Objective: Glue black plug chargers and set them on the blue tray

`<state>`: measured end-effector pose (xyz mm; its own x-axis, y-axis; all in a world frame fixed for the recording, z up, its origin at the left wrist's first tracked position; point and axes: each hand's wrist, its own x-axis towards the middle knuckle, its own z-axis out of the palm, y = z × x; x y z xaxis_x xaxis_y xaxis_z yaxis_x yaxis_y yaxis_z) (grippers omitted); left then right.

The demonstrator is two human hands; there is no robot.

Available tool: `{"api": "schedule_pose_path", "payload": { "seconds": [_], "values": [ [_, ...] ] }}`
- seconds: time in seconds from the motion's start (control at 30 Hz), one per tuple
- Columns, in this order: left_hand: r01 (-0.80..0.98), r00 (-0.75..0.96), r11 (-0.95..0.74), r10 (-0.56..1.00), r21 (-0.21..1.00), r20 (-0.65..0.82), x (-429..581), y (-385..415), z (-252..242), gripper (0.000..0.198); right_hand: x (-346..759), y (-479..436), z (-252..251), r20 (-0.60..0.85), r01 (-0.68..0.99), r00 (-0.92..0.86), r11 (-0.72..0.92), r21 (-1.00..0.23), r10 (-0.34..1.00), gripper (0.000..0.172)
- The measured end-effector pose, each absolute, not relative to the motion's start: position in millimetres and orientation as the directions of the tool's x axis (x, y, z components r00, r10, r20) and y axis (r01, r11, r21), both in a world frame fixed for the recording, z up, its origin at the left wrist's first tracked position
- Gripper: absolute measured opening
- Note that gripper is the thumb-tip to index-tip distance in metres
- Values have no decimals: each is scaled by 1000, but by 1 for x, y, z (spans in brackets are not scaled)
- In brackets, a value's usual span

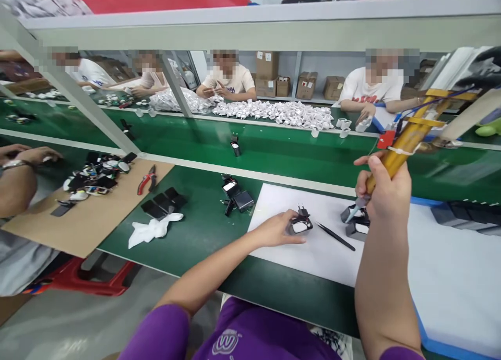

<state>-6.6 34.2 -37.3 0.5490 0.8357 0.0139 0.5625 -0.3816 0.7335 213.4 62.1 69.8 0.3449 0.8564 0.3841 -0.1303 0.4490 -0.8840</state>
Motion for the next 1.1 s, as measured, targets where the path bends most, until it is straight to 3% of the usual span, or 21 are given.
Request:
{"api": "schedule_pose_path", "payload": {
  "seconds": [0.07, 0.2, 0.33, 0.43, 0.53, 0.67, 0.77, 0.9, 0.97, 1.1],
  "values": [
    [634, 484, -359, 875, 685, 10, -20, 58, -24, 56, 216, 64, 69, 381, -126, 356, 448, -885, 853, 24],
    [825, 84, -151, 986, 545, 147, -60, 138, 6, 46, 217, 67, 68, 375, -123, 360, 442, -889, 854, 23],
    [846, -230, 102, 956, 524, 185, -99, 219, 20, 75, 214, 70, 66, 356, -130, 358, 424, -896, 863, 27],
    [824, -322, 222, 941, 522, 108, -114, 256, 16, 90, 212, 71, 65, 334, -134, 347, 399, -907, 876, 29],
    [815, -339, 278, 940, 508, 30, -119, 275, 14, 87, 210, 70, 64, 329, -129, 324, 386, -913, 887, 29],
    [839, -284, 251, 959, 482, -5, -117, 282, 22, 73, 209, 68, 65, 334, -118, 328, 389, -914, 884, 27],
    [862, -143, 122, 990, 492, 5, -106, 258, 29, 71, 208, 66, 67, 350, -111, 318, 401, -909, 881, 26],
    [819, 141, -106, 990, 564, -18, -86, 169, 31, 76, 204, 59, 71, 333, -138, 248, 374, -917, 910, 27],
    [716, 372, -273, 928, 643, -19, -79, 114, 27, 67, 201, 54, 74, 323, -151, 227, 361, -920, 919, 27],
    [641, 554, -333, 825, 691, -117, -75, 27, 11, 61, 194, 47, 80, 345, -163, 208, 380, -910, 915, 25]
  ]
}}
